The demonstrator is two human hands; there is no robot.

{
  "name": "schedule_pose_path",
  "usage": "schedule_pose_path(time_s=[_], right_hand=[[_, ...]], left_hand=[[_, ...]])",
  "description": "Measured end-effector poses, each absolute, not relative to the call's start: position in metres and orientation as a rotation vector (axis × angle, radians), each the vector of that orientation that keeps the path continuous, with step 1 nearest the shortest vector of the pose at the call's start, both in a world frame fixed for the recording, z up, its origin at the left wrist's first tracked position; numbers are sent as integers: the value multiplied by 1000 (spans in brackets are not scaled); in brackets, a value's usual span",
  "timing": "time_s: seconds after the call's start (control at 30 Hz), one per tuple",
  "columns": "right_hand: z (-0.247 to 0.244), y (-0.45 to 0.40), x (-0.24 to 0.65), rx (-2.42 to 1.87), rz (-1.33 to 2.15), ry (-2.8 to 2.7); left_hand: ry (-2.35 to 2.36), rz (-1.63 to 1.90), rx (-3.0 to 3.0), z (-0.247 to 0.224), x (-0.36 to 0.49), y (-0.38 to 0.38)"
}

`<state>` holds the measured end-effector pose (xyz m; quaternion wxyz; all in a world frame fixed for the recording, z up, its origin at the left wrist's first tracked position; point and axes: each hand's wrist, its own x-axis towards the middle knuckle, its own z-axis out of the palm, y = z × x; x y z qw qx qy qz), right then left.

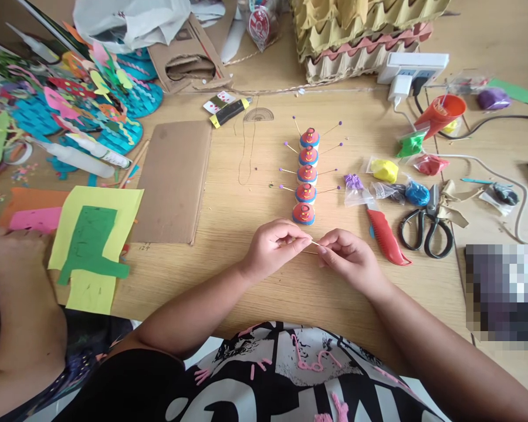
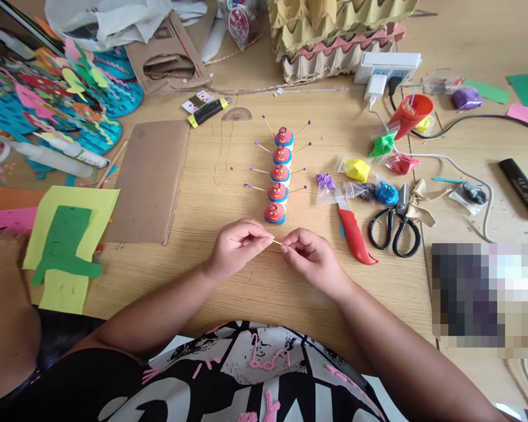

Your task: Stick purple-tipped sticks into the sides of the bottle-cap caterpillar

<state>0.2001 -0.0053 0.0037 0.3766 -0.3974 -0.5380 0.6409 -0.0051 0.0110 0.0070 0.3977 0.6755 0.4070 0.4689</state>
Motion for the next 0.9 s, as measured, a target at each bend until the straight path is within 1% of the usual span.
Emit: schedule_pose_path(time_s=[0.13, 0.3, 0.43, 0.73, 0.9], right_hand=[[3, -7, 201, -1016, 1634, -1395], [2, -7, 202, -1005, 1682, -1360], [3, -5, 201, -1010, 1716, -1333], [5, -6, 200, -1024, 1715, -1337], [7, -6, 200, -1021, 1752, -1299]], left_hand=[[1002, 1167, 1642, 7, -5, 10], [971, 1009, 1414, 3, -7, 10], [925, 963, 1261, 2, -9, 12], [948, 896, 1178, -1, -9, 12], [958, 936, 1210, 4, -9, 13]])
